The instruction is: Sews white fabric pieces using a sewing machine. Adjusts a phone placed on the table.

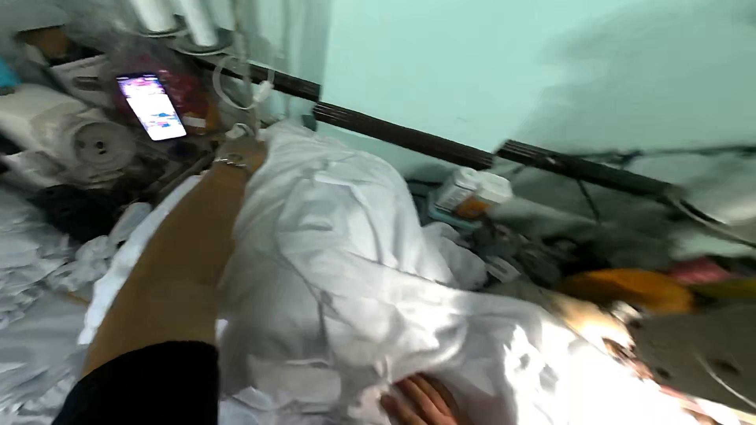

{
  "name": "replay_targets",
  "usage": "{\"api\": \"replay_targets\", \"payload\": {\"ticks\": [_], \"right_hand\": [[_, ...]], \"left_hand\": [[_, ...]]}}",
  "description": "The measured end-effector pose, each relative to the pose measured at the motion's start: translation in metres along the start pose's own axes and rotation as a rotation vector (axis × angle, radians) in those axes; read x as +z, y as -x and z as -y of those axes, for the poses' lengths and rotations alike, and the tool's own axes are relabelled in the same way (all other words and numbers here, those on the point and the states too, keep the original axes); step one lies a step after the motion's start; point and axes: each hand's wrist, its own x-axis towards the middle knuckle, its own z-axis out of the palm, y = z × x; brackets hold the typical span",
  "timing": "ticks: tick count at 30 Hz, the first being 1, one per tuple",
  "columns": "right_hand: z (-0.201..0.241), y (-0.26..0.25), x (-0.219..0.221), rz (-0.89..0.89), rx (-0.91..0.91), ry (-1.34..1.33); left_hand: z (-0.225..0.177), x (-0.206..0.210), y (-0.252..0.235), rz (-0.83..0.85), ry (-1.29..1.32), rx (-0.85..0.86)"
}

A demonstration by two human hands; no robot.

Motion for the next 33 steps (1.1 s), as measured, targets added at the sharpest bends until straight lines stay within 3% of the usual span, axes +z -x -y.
{"api": "replay_targets", "payload": {"ticks": [4, 7, 9, 10, 12, 14, 15, 17, 20, 23, 26, 28, 30, 33], "right_hand": [[-0.009, 0.0, 0.013, -0.121, -0.09, 0.064], [-0.009, -0.002, 0.01, -0.139, -0.124, 0.077], [-0.008, -0.002, 0.009, -0.149, -0.14, 0.067], [-0.007, -0.002, 0.007, -0.155, -0.149, 0.071], [-0.007, 0.0, 0.005, -0.168, -0.169, 0.07], [-0.008, 0.001, 0.007, -0.188, -0.191, 0.048], [-0.009, 0.001, 0.007, -0.194, -0.2, 0.036], [-0.012, 0.001, 0.005, -0.21, -0.229, 0.028], [-0.014, 0.007, 0.008, -0.29, -0.314, 0.02], [-0.007, 0.04, 0.004, -0.364, -0.401, -0.004], [-0.001, 0.104, -0.02, -0.343, -0.343, 0.065], [-0.006, 0.149, -0.041, -0.294, -0.242, 0.098], [-0.017, 0.185, -0.066, -0.322, -0.144, 0.138], [-0.037, 0.211, -0.105, -0.548, -0.005, 0.212]], "left_hand": [[-0.024, -0.022, 0.06, 0.212, -0.044, -0.077], [0.016, 0.033, 0.044, -0.07, 0.003, 0.065], [0.02, 0.04, 0.053, -0.076, 0.043, 0.118], [0.003, 0.027, 0.076, -0.028, 0.061, 0.126], [-0.068, -0.028, 0.145, 0.227, 0.113, -0.041], [-0.116, -0.056, 0.204, 0.22, 0.379, -0.069], [-0.123, -0.056, 0.221, 0.16, 0.486, 0.011], [-0.134, -0.048, 0.23, -0.029, 0.428, 0.33], [-0.208, -0.037, 0.307, -0.271, 0.249, 0.667], [-0.282, 0.018, 0.409, -0.09, 0.255, 1.104], [-0.318, 0.09, 0.456, 0.101, 0.217, 1.456], [-0.324, 0.122, 0.467, 0.069, 0.117, 1.512], [-0.323, 0.136, 0.475, 0.046, 0.006, 1.464], [-0.32, 0.131, 0.496, 0.259, -0.008, 1.429]]}}
